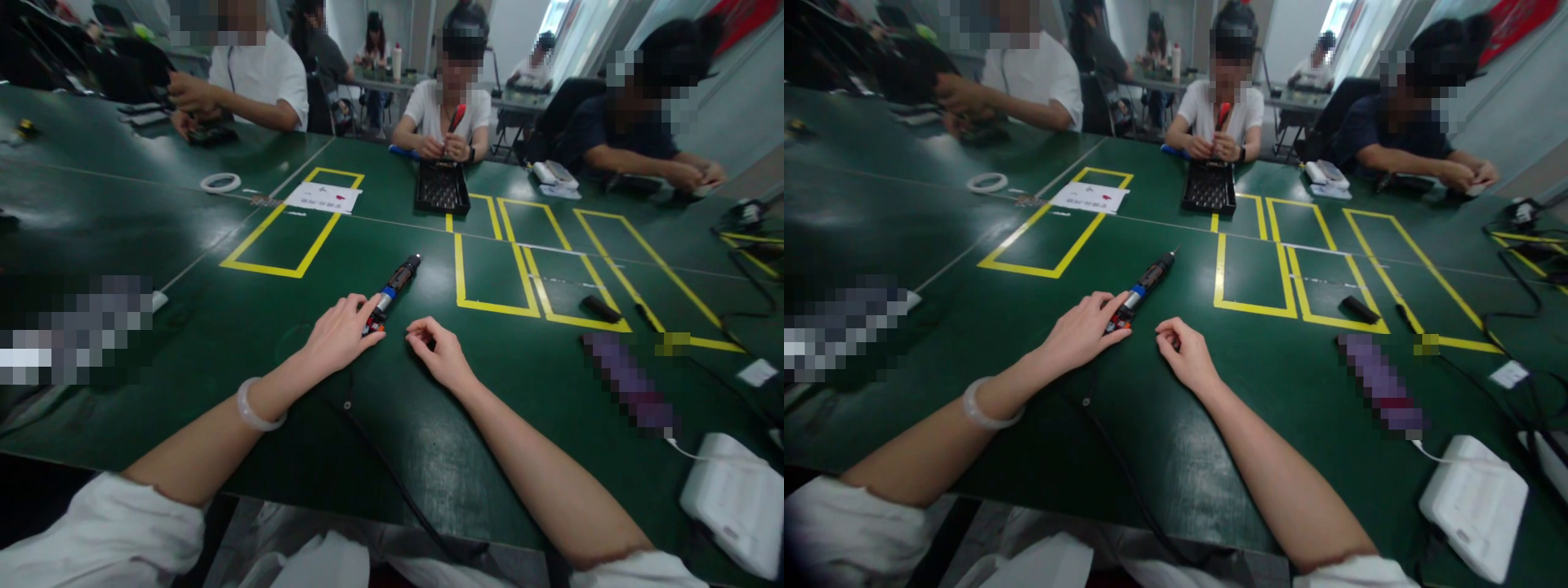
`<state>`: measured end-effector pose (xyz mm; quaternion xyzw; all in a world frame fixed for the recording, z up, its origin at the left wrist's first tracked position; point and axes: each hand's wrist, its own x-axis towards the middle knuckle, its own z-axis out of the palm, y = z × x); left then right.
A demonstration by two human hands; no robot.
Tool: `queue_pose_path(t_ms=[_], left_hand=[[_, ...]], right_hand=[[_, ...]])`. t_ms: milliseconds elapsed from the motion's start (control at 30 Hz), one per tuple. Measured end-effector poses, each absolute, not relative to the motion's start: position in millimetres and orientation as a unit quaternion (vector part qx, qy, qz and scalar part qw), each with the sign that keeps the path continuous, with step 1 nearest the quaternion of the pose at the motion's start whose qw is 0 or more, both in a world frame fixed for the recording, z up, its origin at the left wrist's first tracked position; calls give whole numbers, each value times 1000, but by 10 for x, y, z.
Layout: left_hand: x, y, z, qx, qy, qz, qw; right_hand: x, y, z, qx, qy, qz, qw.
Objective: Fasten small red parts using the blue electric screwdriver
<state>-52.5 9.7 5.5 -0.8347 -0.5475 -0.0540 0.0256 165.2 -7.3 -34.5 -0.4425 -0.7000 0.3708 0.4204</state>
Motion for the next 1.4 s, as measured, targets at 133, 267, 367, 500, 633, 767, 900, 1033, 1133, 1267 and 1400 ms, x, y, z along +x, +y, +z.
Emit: queue_pose_path(t_ms=[133, 267, 367, 500, 633, 767, 900, 1033, 1133, 1267, 1400], left_hand=[[-800, 287, 80, -796, -603, -36, 16], [-1168, 530, 62, -746, -666, -30, 2], [-1471, 686, 46, -707, -706, -37, -22], [-1826, 811, 53, -661, -748, -39, -47], [-2004, 828, 73, -642, -766, -26, -18], [-1959, 762, 86, -656, -749, -42, 81], [-1841, 683, 106, -661, -741, -61, 105], [-1804, 666, 131, -661, -743, -78, 76], [-1765, 688, 151, -654, -744, -105, 89], [-1488, 661, 146, -723, -664, -191, 17], [-947, 496, 84, -796, -506, -241, -231]], right_hand=[[1669, -68, -369, -460, -681, 385, 420], [1671, -65, -370, -463, -673, 393, 421], [1666, -69, -349, -465, -673, 398, 415], [1668, -69, -332, -471, -674, 398, 407], [1673, -63, -337, -476, -672, 401, 401], [1671, -58, -348, -472, -672, 406, 401], [1666, -48, -367, -469, -672, 411, 401], [1657, -28, -383, -467, -664, 422, 403], [1648, -15, -383, -468, -653, 437, 404], [1652, -18, -376, -453, -638, 471, 408], [1693, -40, -376, -421, -618, 510, 425]])
